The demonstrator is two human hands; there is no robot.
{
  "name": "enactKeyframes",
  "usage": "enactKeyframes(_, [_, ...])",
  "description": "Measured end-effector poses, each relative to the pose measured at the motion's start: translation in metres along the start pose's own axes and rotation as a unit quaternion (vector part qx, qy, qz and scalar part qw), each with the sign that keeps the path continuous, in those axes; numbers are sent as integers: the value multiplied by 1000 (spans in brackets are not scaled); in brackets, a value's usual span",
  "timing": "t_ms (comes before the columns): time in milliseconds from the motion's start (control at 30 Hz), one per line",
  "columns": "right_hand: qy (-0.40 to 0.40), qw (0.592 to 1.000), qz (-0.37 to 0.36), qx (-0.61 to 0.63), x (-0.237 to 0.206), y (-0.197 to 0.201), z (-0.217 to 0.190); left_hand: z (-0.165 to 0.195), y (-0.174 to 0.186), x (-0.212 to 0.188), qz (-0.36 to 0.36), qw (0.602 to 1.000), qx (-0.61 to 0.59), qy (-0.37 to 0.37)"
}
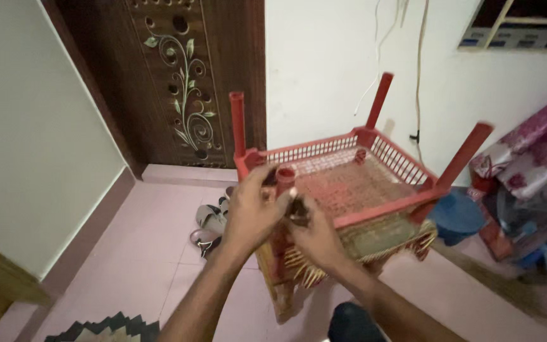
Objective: The person flips a small red plastic table with a perforated basket top, pulls the tubular legs out of its corner sockets, and places the detached tubes into the basket. They then begin reassembling it, inserting the tubes back into the table's sockets and pressing them into place.
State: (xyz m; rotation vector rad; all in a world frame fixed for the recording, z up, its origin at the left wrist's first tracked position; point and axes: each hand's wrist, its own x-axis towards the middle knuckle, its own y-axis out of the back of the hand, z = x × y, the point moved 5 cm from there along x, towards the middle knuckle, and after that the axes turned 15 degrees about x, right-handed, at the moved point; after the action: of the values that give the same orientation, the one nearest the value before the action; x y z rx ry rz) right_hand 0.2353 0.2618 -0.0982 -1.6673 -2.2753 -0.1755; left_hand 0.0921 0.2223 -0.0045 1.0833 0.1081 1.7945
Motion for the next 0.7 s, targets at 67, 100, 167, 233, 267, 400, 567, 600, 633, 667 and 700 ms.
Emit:
enactKeyframes(67, [45,998,36,-29,-4,-7,13,-14,-8,-5,-13,998,-68,15])
enactKeyframes(100, [63,995,55,-47,-9,-8,17,-18,-13,-9,-21,994,-105,25])
enactKeyframes(167, [77,990,73,-93,-15,-12,26,-21,-17,-15,-10,996,-88,30])
enactKeyframes(233, [91,987,78,-112,-12,-13,27,-18,-19,-11,16,996,-88,-3])
enactKeyframes(267, [83,988,74,-106,-11,-15,29,-16,-18,-11,29,994,-98,-27])
enactKeyframes(400, [55,991,92,-77,-6,-17,32,-18,-19,-5,50,991,-98,-80])
enactKeyframes(567, [30,984,137,-110,-9,-19,35,-31,-32,10,-40,985,-161,-38])
enactKeyframes(600, [22,984,141,-110,-9,-20,37,-33,-34,13,-58,983,-174,-31])
enactKeyframes(633, [22,986,136,-91,-8,-20,38,-34,-36,16,-75,979,-187,-38])
enactKeyframes(667, [23,989,132,-69,-7,-21,39,-36,-38,19,-93,974,-199,-46])
enactKeyframes(700, [23,990,129,-46,-6,-21,41,-37,-41,22,-113,970,-210,-54])
